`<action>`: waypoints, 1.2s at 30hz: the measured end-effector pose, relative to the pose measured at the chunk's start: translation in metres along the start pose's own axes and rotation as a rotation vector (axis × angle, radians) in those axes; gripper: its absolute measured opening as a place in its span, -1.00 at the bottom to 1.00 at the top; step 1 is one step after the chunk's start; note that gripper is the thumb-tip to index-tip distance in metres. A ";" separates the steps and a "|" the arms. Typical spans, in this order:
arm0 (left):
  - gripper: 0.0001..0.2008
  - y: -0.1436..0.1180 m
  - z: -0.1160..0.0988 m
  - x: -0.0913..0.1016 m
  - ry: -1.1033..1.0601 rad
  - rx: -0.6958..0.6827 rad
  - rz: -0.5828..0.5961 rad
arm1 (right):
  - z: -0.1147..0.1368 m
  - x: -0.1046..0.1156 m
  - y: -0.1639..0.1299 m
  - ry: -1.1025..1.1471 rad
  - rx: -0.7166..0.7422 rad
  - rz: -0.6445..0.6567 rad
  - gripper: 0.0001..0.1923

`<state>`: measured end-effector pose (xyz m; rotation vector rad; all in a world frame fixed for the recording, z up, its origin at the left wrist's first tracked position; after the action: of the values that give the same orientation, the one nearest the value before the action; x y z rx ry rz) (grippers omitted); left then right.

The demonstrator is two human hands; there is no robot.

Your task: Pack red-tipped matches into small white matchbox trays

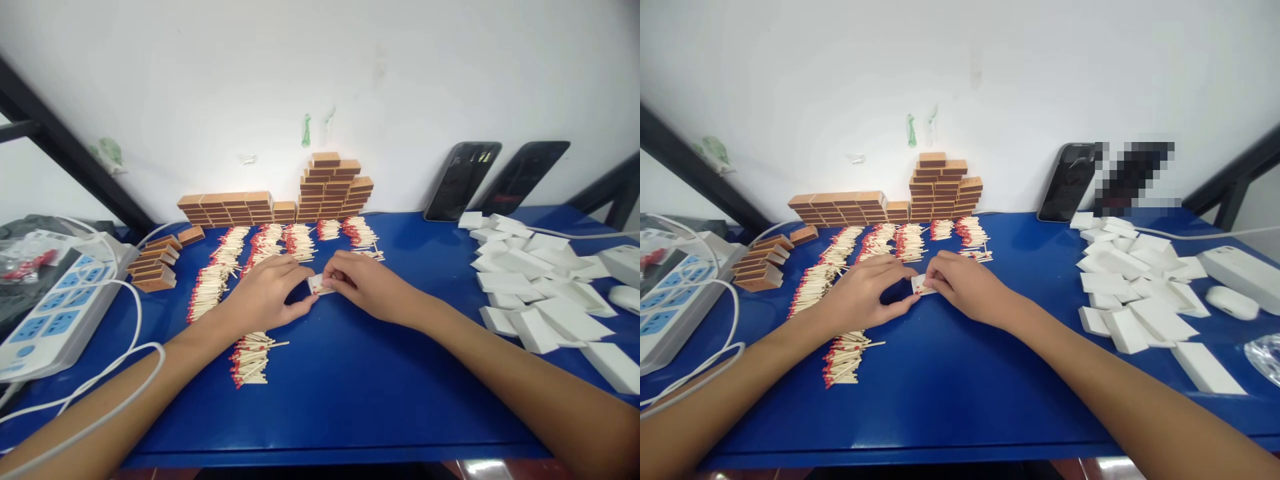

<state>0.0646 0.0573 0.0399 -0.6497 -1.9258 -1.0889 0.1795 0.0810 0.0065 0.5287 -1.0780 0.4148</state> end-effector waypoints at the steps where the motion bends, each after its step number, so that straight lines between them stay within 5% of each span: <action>1: -0.79 0.000 -0.001 0.000 -0.002 -0.004 0.000 | 0.001 0.000 0.000 0.010 -0.003 -0.008 -0.86; 6: -0.78 0.001 0.000 0.003 0.000 0.006 -0.010 | -0.004 0.022 0.003 0.009 0.012 -0.052 -0.86; 9: -0.78 0.001 0.002 0.004 0.002 0.017 -0.013 | -0.035 0.064 0.001 -0.121 -0.070 -0.156 -0.79; 11: -0.77 0.000 0.003 0.003 0.007 0.014 -0.006 | -0.064 0.082 -0.003 -0.247 -0.172 -0.116 -0.80; 16: -0.76 0.000 0.003 0.003 0.013 0.005 -0.006 | -0.105 0.073 -0.016 -0.235 -0.268 0.184 -0.79; 36: -0.75 0.001 0.005 0.003 0.009 0.029 0.007 | -0.085 0.045 -0.013 -0.194 -0.260 0.279 -0.77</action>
<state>0.0617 0.0622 0.0418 -0.6340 -1.9263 -1.0565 0.2663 0.1240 0.0127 0.1896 -1.3778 0.4650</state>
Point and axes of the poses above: each hand's wrist, its own y-axis towards the middle knuckle, its own x-axis out of the back of the hand, z = x × y, the point moved 10 cm from there along y, towards the middle knuckle, and after that the axes turned 12 degrees about -y, right-handed, at the moved point
